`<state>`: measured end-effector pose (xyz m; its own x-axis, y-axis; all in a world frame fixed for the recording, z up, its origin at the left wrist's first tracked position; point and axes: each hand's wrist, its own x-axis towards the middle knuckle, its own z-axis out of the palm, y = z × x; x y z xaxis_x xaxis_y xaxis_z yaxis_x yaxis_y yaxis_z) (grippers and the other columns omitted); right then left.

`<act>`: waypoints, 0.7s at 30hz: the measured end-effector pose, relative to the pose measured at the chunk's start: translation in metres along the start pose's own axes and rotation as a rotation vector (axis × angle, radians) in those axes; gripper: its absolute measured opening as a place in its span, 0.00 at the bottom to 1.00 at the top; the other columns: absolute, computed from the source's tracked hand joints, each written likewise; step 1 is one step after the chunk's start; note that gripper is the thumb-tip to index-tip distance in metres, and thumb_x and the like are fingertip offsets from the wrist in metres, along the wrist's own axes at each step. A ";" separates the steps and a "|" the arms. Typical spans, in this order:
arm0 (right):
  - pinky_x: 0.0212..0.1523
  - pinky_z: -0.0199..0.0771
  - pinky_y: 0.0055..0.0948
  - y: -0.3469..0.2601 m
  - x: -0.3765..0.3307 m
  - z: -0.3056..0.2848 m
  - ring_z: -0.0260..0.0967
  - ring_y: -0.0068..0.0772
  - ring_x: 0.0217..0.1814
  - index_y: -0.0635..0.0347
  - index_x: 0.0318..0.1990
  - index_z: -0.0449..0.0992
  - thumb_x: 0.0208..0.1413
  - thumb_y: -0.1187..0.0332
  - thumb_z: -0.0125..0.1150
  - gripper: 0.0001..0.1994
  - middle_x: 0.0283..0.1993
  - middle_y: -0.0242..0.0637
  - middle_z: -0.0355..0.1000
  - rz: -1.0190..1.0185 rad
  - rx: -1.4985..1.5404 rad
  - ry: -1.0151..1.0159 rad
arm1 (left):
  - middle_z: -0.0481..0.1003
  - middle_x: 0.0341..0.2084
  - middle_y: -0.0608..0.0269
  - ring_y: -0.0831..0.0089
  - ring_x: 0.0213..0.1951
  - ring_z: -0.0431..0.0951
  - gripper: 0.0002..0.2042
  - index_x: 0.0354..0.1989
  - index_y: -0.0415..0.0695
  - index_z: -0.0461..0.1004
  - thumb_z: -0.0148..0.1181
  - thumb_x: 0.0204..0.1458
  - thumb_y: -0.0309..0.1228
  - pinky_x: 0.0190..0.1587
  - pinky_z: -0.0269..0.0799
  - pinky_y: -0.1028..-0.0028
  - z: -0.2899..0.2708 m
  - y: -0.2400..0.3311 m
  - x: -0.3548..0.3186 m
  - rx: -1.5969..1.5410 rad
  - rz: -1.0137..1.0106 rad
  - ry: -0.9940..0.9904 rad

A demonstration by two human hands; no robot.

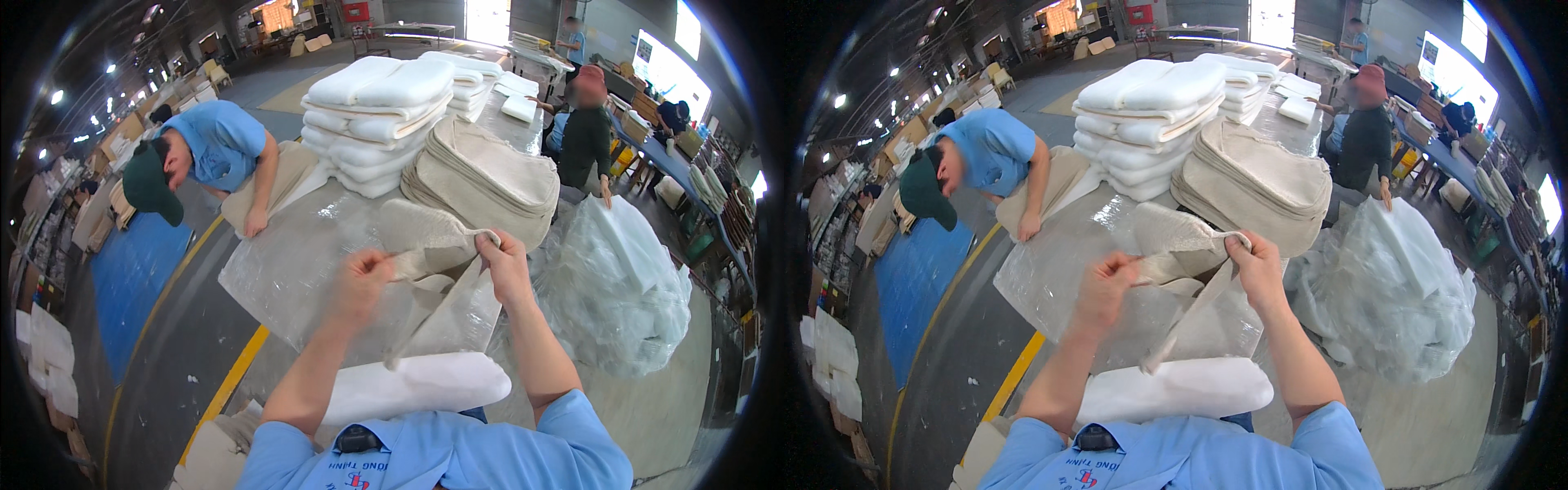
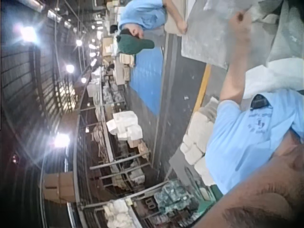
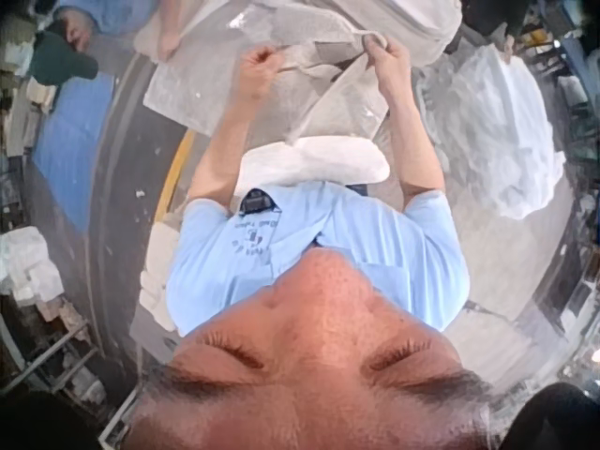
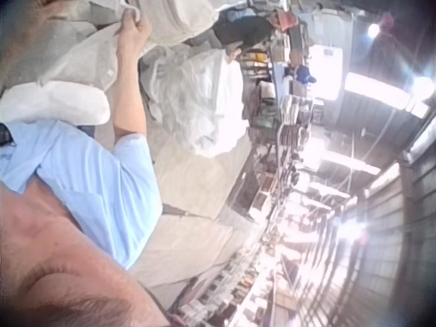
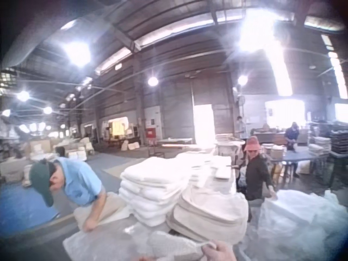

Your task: The person folds beige cushion covers on a table, aligning edges and stacking them. The person also handles white foam inserts, placing them into the covers and stacking the finished units. Other workers are visible in the background performing similar tasks.

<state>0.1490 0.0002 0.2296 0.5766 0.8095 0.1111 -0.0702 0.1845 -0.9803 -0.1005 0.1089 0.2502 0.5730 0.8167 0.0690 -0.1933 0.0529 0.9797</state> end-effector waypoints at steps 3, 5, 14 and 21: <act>0.31 0.65 0.22 -0.010 0.011 -0.001 0.64 0.12 0.30 0.60 0.43 0.82 0.69 0.67 0.64 0.07 0.29 0.18 0.71 -0.116 -0.197 0.034 | 0.77 0.29 0.73 0.85 0.28 0.67 0.11 0.29 0.45 0.73 0.64 0.65 0.27 0.31 0.63 0.77 -0.012 0.012 0.022 -0.193 -0.029 0.059; 0.26 0.62 0.22 -0.025 0.010 0.013 0.62 0.11 0.26 0.60 0.44 0.82 0.70 0.65 0.63 0.08 0.29 0.18 0.70 -0.057 -0.291 -0.018 | 0.77 0.28 0.71 0.83 0.27 0.69 0.10 0.30 0.45 0.73 0.64 0.65 0.27 0.31 0.66 0.75 -0.029 0.019 0.032 -0.164 0.011 0.076; 0.24 0.60 0.26 0.001 0.017 0.003 0.58 0.14 0.23 0.61 0.37 0.80 0.73 0.58 0.61 0.16 0.24 0.20 0.67 0.000 -0.184 0.040 | 0.78 0.30 0.70 0.78 0.29 0.74 0.10 0.33 0.42 0.77 0.65 0.67 0.32 0.32 0.70 0.72 0.015 0.014 0.019 0.762 0.639 0.106; 0.38 0.70 0.27 -0.015 0.002 0.048 0.66 0.20 0.33 0.66 0.43 0.83 0.69 0.64 0.65 0.11 0.29 0.27 0.74 -0.156 -0.328 -0.104 | 0.74 0.62 0.57 0.65 0.63 0.74 0.26 0.67 0.36 0.69 0.45 0.76 0.48 0.67 0.68 0.63 0.046 -0.049 0.003 -0.377 -0.297 -0.265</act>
<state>0.1125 0.0257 0.2523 0.4726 0.8412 0.2627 0.2858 0.1357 -0.9486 -0.0527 0.0819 0.2107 0.8180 0.5651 -0.1077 -0.2365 0.5011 0.8325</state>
